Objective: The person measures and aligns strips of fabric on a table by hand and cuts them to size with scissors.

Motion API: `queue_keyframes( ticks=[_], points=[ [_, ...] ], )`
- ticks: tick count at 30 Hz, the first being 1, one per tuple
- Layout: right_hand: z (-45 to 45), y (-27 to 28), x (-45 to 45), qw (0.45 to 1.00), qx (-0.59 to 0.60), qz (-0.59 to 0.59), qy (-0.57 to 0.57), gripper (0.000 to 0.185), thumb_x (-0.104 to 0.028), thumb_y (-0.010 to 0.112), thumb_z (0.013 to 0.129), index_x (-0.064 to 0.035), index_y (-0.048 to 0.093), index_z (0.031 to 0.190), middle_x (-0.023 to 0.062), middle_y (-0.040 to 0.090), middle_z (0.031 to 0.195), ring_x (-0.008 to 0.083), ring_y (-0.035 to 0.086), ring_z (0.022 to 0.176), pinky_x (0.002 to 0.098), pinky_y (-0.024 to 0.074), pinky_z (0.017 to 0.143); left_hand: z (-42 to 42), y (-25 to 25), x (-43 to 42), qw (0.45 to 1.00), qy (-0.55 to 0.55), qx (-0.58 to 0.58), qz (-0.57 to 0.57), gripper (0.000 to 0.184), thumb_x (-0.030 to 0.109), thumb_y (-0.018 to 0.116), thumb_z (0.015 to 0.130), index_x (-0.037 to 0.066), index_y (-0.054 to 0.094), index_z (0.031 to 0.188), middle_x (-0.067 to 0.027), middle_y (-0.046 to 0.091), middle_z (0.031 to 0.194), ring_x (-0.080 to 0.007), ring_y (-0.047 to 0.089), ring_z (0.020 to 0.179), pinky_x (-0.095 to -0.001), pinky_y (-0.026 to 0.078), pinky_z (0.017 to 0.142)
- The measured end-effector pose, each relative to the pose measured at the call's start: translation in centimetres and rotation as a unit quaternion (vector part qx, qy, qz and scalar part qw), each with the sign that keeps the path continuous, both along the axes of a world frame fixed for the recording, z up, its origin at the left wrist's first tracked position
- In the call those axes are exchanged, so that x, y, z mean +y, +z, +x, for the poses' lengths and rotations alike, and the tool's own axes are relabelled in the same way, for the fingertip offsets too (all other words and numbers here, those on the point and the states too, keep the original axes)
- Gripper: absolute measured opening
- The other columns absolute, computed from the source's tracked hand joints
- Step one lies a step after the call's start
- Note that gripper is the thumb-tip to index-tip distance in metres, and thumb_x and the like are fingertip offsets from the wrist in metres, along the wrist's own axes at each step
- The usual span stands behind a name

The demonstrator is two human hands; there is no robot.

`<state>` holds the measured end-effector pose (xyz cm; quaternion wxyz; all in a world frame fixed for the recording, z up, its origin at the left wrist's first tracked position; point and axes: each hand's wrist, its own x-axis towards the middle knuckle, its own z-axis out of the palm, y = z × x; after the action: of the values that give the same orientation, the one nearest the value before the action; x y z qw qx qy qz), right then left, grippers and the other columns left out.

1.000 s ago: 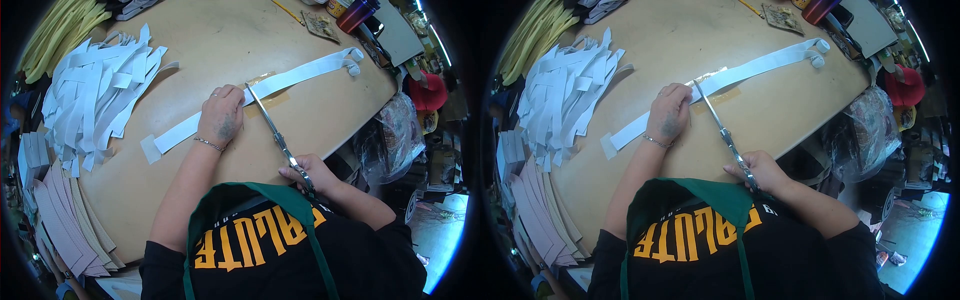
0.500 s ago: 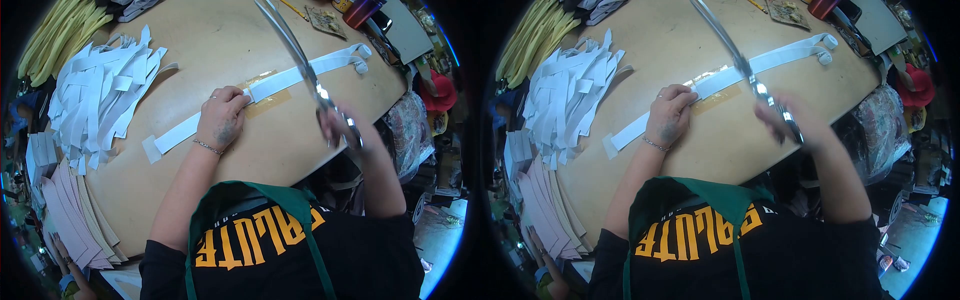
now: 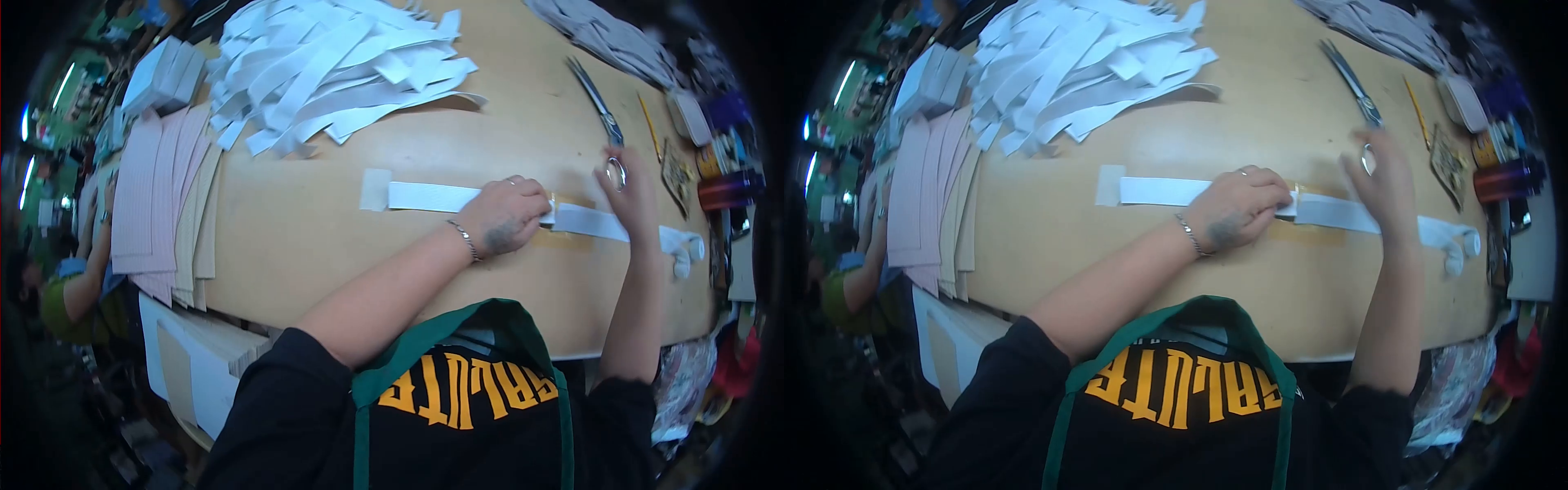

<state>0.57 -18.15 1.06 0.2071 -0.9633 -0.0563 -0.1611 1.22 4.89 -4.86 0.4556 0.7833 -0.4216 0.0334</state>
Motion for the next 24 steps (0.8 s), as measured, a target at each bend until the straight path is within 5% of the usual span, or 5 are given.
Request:
queue_keyframes(
  ticks=[3, 10, 19, 22, 24],
  points=[
    [-2.8, 0.0, 4.2, 0.979, 0.128, 0.104, 0.120, 0.032, -0.009, 0.072, 0.068, -0.0025, 0.061, 0.098, 0.0099, 0.059, 0.090, 0.0293, 0.052, 0.091, 0.0377, 0.0428, 0.082, 0.2, 0.3, 0.3, 1.000, -0.006, 0.026, 0.001, 0.019, 0.006, 0.049, 0.078, 0.004, 0.059, 0.094, -0.0128, 0.061, 0.095, -0.0295, 0.058, 0.090, -0.0391, 0.047, 0.080],
    [-2.3, 0.4, 8.1, 0.974, 0.225, -0.006, 0.009, 0.029, -0.012, 0.074, 0.068, -0.0044, 0.063, 0.093, 0.0099, 0.058, 0.087, 0.0300, 0.052, 0.089, 0.0383, 0.0446, 0.079, -0.1, 0.2, 0.1, 0.989, 0.007, 0.122, -0.082, 0.026, 0.006, 0.047, 0.078, 0.004, 0.052, 0.103, -0.0161, 0.056, 0.099, -0.0326, 0.056, 0.093, -0.0406, 0.045, 0.084],
    [-1.3, -0.6, 7.7, 0.951, 0.308, 0.024, -0.011, 0.021, -0.007, 0.076, 0.065, 0.0017, 0.062, 0.078, 0.0146, 0.058, 0.082, 0.0275, 0.056, 0.078, 0.0366, 0.0485, 0.067, -1.0, 0.0, 1.3, 0.987, 0.114, -0.111, -0.013, 0.022, 0.011, 0.055, 0.075, 0.006, 0.055, 0.096, -0.0092, 0.053, 0.102, -0.0273, 0.053, 0.102, -0.0375, 0.044, 0.083],
    [-0.8, -0.5, 7.2, 0.940, 0.339, 0.045, -0.004, 0.021, -0.004, 0.077, 0.063, 0.0018, 0.060, 0.074, 0.0120, 0.061, 0.074, 0.0231, 0.059, 0.068, 0.0323, 0.0484, 0.062, -3.1, 1.2, 5.4, 0.961, 0.138, -0.109, 0.214, 0.026, 0.019, 0.057, 0.079, 0.007, 0.057, 0.103, -0.0109, 0.053, 0.110, -0.0287, 0.049, 0.111, -0.0445, 0.040, 0.089],
    [-0.5, -0.5, 7.3, 0.930, 0.358, 0.080, -0.004, 0.021, -0.002, 0.077, 0.063, 0.0019, 0.059, 0.072, 0.0100, 0.061, 0.068, 0.0198, 0.060, 0.062, 0.0296, 0.0480, 0.059, -5.2, 1.0, 7.7, 0.935, 0.217, -0.100, 0.262, 0.036, 0.028, 0.055, 0.084, 0.008, 0.055, 0.114, -0.0130, 0.049, 0.120, -0.0311, 0.041, 0.120, -0.0502, 0.035, 0.094]
  ],
)
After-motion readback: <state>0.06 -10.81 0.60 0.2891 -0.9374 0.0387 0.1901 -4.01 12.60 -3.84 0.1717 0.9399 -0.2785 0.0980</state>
